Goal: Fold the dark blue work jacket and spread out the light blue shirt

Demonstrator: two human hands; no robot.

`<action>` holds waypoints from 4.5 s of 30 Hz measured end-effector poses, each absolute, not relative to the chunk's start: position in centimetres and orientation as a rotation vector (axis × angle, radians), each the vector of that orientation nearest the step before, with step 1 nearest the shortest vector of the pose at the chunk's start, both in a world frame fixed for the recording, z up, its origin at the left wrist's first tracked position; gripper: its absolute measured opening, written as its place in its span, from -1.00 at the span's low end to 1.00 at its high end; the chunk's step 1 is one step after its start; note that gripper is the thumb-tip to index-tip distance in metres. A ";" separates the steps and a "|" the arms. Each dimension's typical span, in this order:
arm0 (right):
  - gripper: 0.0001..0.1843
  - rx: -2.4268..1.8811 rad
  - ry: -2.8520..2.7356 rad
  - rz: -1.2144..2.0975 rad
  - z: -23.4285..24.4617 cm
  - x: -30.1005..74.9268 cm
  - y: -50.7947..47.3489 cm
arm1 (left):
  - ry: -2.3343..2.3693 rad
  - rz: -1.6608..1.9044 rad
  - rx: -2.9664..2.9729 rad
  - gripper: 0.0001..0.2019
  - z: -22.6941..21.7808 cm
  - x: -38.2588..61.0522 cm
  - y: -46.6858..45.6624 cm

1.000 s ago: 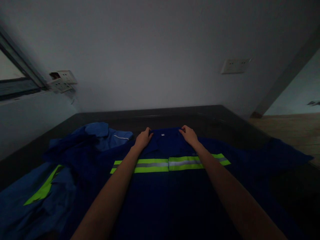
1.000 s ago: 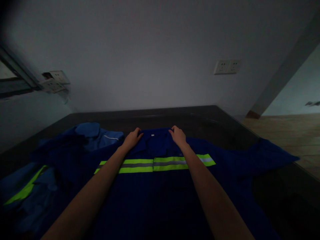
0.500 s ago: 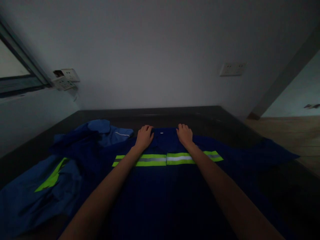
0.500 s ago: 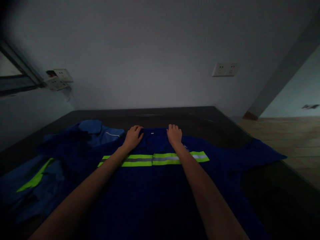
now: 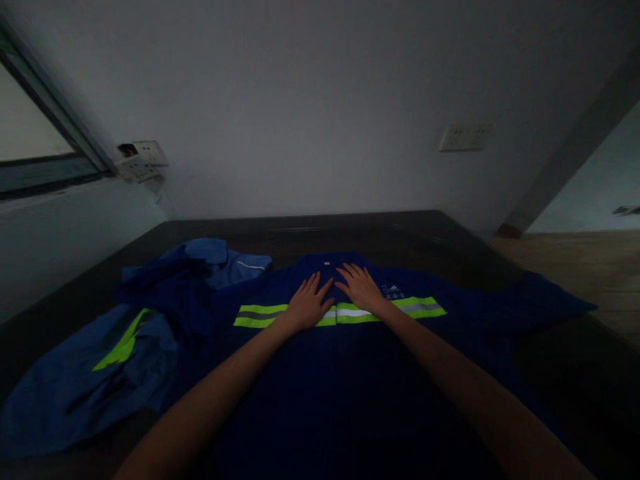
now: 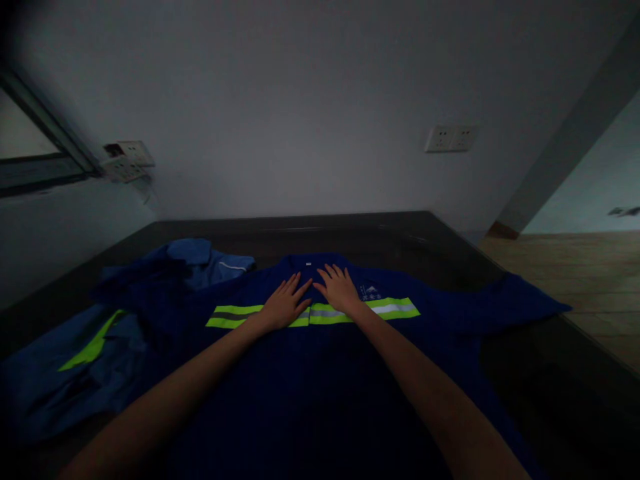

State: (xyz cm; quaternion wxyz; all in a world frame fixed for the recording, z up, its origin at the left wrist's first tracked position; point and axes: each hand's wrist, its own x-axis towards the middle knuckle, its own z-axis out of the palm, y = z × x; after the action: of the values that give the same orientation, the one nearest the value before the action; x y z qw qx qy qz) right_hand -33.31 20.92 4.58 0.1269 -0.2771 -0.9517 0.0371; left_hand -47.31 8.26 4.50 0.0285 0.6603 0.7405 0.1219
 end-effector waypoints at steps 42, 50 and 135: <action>-0.73 -0.764 -2.032 1.272 4.4 -49.1 23.9 | 2.776 0.269 1.409 -0.73 9.0 -59.9 5.4; -0.90 -0.842 -2.114 1.173 5.3 -49.0 24.7 | 2.774 0.277 1.411 -0.72 8.9 -60.0 5.4; -0.79 -0.772 -1.944 1.147 3.3 -49.1 24.7 | 2.628 0.210 1.768 -0.44 5.3 -52.1 9.8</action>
State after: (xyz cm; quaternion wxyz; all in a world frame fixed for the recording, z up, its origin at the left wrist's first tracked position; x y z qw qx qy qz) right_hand -49.09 24.66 3.33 0.3692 -0.3010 -0.7574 0.4467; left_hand -52.14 9.80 5.33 -0.0162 0.5569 0.8278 0.0661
